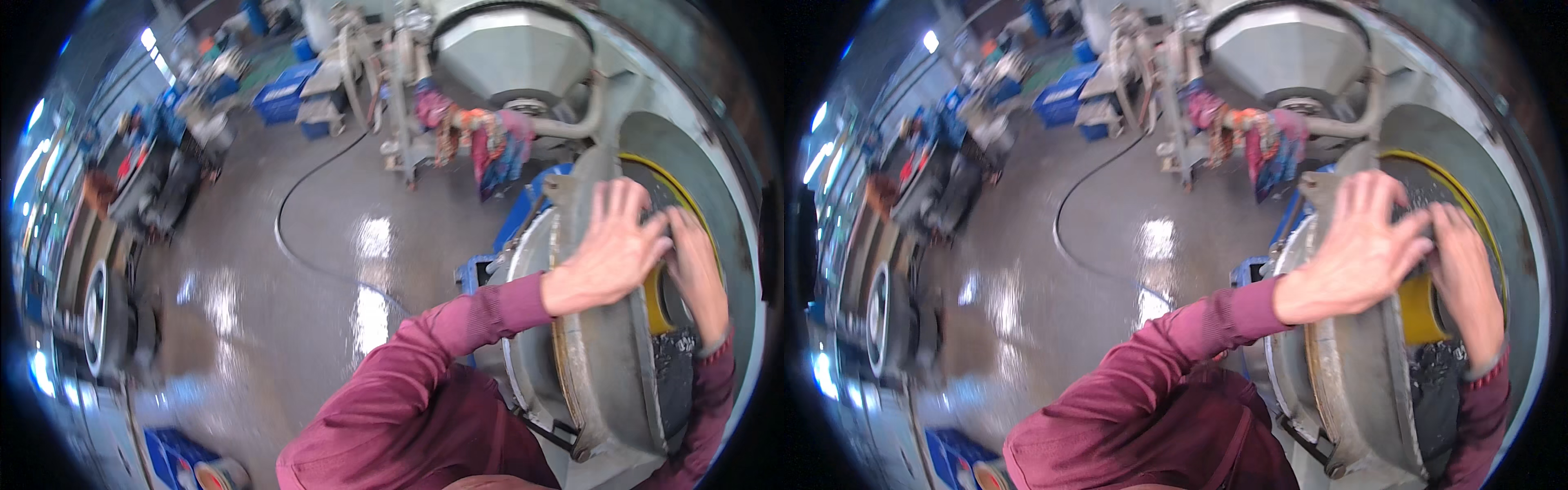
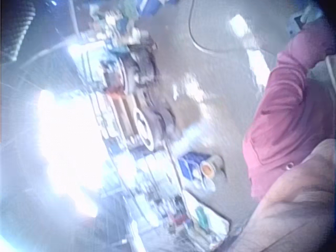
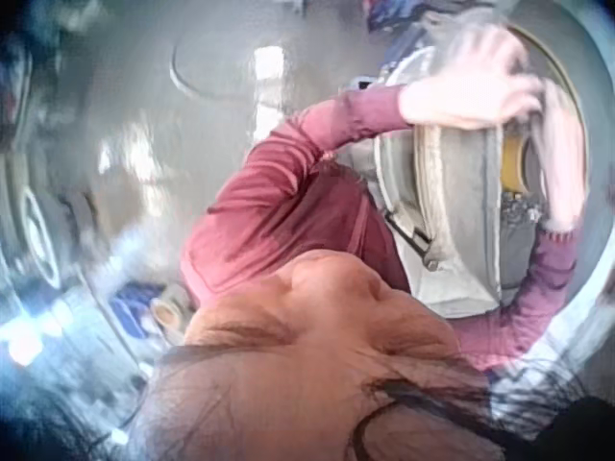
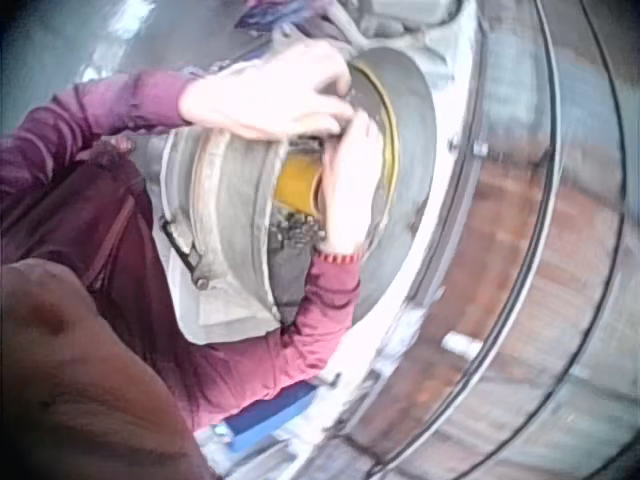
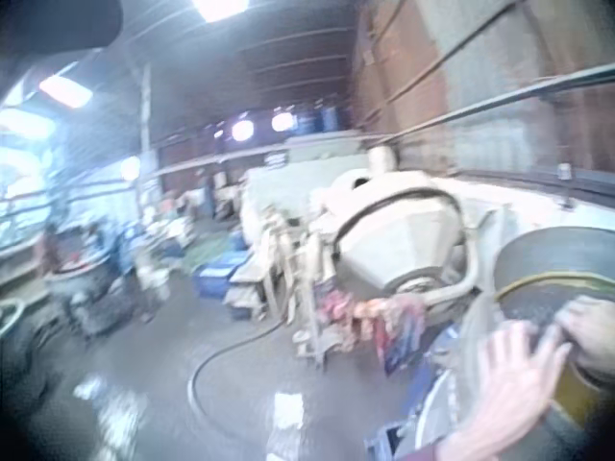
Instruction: The person operates a large industrial washing machine, using a hose to spray water into the rotating drum. They repeatedly adjust the hose and check the machine's contents while another person works in the background.
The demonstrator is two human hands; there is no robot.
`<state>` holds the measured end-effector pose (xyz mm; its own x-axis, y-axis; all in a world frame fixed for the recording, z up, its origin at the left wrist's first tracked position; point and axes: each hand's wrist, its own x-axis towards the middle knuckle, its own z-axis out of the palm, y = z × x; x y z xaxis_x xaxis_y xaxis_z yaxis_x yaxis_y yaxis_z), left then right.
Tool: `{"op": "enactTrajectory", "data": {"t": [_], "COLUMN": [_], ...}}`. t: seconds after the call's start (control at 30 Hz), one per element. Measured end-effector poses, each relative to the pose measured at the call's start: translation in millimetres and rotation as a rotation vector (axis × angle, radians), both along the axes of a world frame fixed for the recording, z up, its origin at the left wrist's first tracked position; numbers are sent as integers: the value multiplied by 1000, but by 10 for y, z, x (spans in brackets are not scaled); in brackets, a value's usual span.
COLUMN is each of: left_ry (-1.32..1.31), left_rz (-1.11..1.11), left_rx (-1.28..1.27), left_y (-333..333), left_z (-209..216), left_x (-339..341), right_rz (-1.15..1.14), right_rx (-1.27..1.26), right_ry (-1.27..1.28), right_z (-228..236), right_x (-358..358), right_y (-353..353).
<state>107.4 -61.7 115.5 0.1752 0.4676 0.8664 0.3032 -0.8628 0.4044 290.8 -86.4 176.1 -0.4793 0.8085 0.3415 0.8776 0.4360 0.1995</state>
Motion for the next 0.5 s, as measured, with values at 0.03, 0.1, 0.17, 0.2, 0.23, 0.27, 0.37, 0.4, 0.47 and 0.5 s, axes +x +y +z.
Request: {"op": "enactTrajectory", "data": {"t": [0.03,0.1,0.17,0.2,0.23,0.27,0.37,0.4,0.47,0.5], "left_ry": [-77,-169,-265,-239,-218,-188,-103,-124,-139,-131], "left_rz": [-14,-64,-194,-222,-267,-303,-455,-511,-604,-637], "left_rx": [19,40,26,-27,-76,-126,-277,-298,-338,-355], "left_y": [-16,15,-25,-63,-120,-149,-196,-212,-240,-252], "left_z": [-15,-114,-164,-241,-353,-502,-1092,-1175,-1192,-1149], "left_x": [-88,-145,-182,-282,-387,-467,-534,-531,-602,-638], "right_rz": [-2,33,-85,-139,-150,-153,-36,-40,-50,-51], "right_rx": [10,-102,-210,-260,-249,-242,-116,-129,-166,-188], "right_ry": [3,33,11,-16,-26,-31,13,18,31,41], "right_z": [-10,-83,-20,14,-6,-59,-278,-264,-276,-279], "right_x": [-69,-7,73,77,147,229,575,613,655,658], "right_y": [35,179,66,54,2,-15,3,16,55,90]}}
